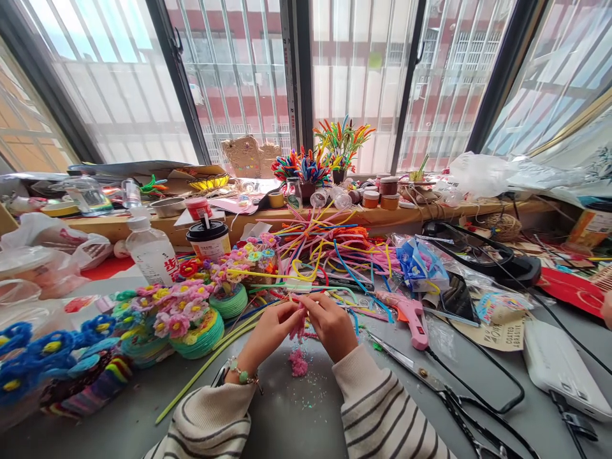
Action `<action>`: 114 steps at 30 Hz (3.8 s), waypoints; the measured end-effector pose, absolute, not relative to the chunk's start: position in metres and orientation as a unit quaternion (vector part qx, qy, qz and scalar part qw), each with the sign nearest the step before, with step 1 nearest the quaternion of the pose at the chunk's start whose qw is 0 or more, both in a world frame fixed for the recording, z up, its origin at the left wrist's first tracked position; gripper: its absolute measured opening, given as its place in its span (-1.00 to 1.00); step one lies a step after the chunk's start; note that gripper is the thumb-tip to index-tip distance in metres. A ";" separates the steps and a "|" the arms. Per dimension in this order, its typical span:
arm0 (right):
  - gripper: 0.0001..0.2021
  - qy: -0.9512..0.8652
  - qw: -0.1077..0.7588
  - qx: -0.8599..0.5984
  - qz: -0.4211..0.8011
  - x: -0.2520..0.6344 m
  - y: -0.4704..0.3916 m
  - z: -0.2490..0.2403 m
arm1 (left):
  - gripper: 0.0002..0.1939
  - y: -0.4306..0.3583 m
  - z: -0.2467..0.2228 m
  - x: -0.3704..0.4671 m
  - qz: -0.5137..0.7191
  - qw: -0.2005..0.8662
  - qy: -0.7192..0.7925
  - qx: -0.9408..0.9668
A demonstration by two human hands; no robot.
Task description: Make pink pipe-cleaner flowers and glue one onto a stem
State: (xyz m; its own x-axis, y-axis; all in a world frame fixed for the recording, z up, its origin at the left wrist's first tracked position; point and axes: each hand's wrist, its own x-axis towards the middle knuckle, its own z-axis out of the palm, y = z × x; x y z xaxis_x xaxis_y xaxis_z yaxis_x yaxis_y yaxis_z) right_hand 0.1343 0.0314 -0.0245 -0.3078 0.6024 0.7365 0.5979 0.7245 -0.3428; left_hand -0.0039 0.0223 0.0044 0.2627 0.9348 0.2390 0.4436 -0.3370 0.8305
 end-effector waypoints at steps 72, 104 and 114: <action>-0.80 -0.734 0.525 -0.425 0.076 0.112 0.031 -0.034 | -0.65 0.028 -0.012 -0.002 0.324 0.116 0.550 0.761; -0.68 -0.607 0.536 -0.409 0.420 0.111 0.032 -0.028 | -0.69 0.033 -0.015 -0.005 0.398 0.157 0.547 0.719; -0.63 -0.545 0.473 -0.360 0.592 0.116 0.030 -0.017 | -0.67 0.030 -0.014 -0.006 0.420 0.154 0.523 0.725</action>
